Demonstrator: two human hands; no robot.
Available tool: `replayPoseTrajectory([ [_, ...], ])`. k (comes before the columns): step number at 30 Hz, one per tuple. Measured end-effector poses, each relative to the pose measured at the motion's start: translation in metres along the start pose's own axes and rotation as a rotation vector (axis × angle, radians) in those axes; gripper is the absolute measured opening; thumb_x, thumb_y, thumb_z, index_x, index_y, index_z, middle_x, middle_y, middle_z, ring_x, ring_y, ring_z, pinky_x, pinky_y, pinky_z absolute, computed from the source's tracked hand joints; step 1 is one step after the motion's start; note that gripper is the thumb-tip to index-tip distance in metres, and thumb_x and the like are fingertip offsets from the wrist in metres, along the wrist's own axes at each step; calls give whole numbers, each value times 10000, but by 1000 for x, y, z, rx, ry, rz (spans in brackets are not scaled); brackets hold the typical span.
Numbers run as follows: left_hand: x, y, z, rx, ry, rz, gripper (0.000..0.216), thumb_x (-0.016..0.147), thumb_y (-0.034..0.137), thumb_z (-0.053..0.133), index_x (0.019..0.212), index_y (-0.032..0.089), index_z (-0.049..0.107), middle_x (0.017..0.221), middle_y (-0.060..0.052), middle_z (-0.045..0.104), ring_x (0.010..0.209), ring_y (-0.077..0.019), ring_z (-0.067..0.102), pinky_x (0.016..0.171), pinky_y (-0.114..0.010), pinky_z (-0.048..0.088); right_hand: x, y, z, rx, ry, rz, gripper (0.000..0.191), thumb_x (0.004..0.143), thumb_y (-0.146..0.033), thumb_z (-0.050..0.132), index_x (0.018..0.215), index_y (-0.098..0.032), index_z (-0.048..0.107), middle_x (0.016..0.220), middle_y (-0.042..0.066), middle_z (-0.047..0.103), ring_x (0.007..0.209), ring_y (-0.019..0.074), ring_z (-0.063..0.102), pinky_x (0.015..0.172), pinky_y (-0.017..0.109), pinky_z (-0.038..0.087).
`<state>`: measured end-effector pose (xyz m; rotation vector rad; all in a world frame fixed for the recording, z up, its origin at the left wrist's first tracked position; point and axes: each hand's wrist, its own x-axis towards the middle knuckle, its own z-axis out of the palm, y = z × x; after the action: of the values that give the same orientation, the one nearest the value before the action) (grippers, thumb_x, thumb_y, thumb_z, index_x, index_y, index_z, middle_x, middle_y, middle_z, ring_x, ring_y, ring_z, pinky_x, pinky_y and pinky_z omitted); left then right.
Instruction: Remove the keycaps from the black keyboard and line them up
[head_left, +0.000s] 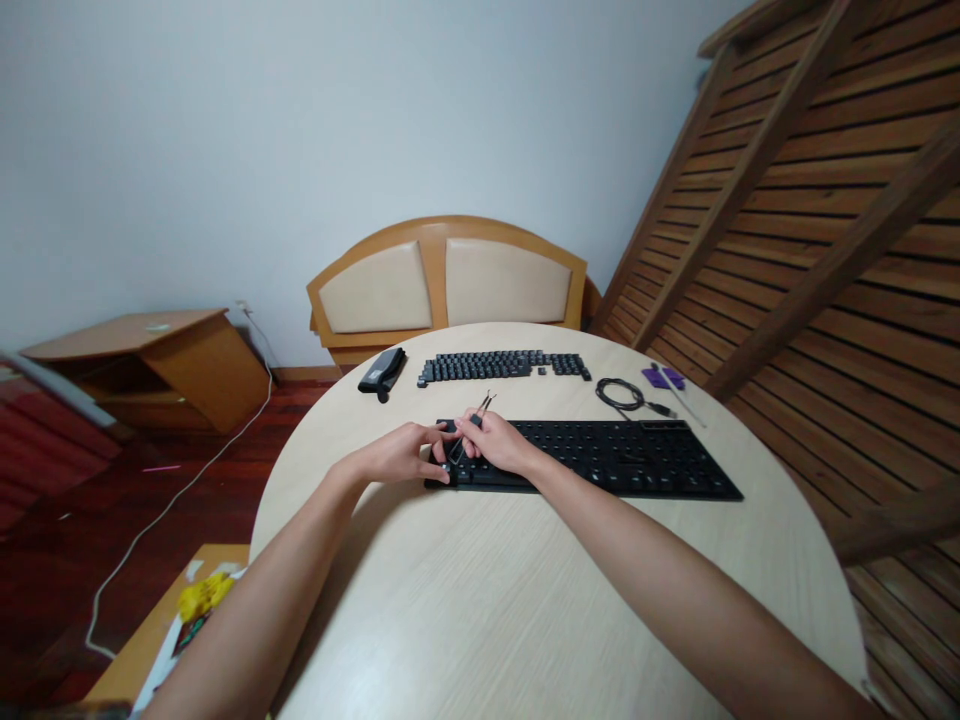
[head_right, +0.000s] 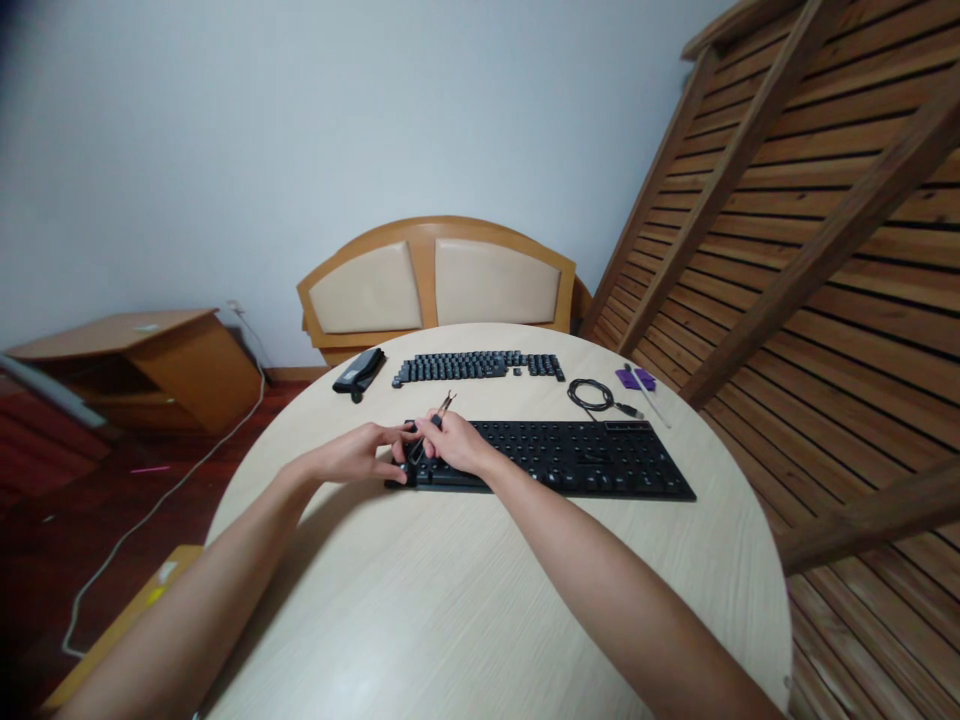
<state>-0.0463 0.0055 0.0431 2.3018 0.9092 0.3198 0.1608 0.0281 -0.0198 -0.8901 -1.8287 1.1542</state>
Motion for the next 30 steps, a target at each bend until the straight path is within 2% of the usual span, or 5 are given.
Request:
replayPoseTrajectory([
  [4, 4, -14, 1, -70, 139, 4, 262, 777, 446, 722, 799, 194, 657, 1125, -76, 721, 1152, -259, 614, 1032, -410, 443, 1, 2, 2, -1, 102, 9, 355, 955, -479, 458, 799, -178, 563, 526, -53, 546, 475, 96, 486, 534, 216, 396],
  [11, 14, -53, 0, 2, 466, -98, 313, 801, 461, 691, 897, 164, 663, 899, -63, 723, 839, -214, 680, 756, -344, 565, 3, 2, 3, 48, 124, 42, 367, 948, -486, 467, 788, -174, 571, 510, -50, 540, 449, 97, 480, 504, 217, 395],
  [20, 47, -77, -19, 357, 593, -220, 295, 843, 464, 654, 993, 215, 707, 990, -73, 737, 879, -253, 678, 790, -331, 501, 1, -1, 5, 71, 80, 60, 335, 955, -443, 485, 772, -174, 565, 501, -51, 538, 464, 98, 495, 533, 219, 405],
  [25, 69, -92, -27, 561, 639, -201, 194, 868, 355, 645, 1009, 242, 716, 1110, -63, 707, 1070, -278, 600, 852, -337, 487, -1, -7, 4, 72, 77, 86, 301, 959, -385, 494, 758, -171, 558, 495, -51, 529, 459, 94, 488, 521, 211, 397],
  [30, 84, -109, -24, 636, 677, -256, 165, 860, 277, 639, 988, 254, 740, 1158, -45, 682, 1112, -270, 553, 881, -345, 495, 0, -4, 6, 92, 75, 87, 301, 964, -379, 486, 756, -173, 559, 483, -56, 528, 435, 87, 462, 505, 207, 388],
])
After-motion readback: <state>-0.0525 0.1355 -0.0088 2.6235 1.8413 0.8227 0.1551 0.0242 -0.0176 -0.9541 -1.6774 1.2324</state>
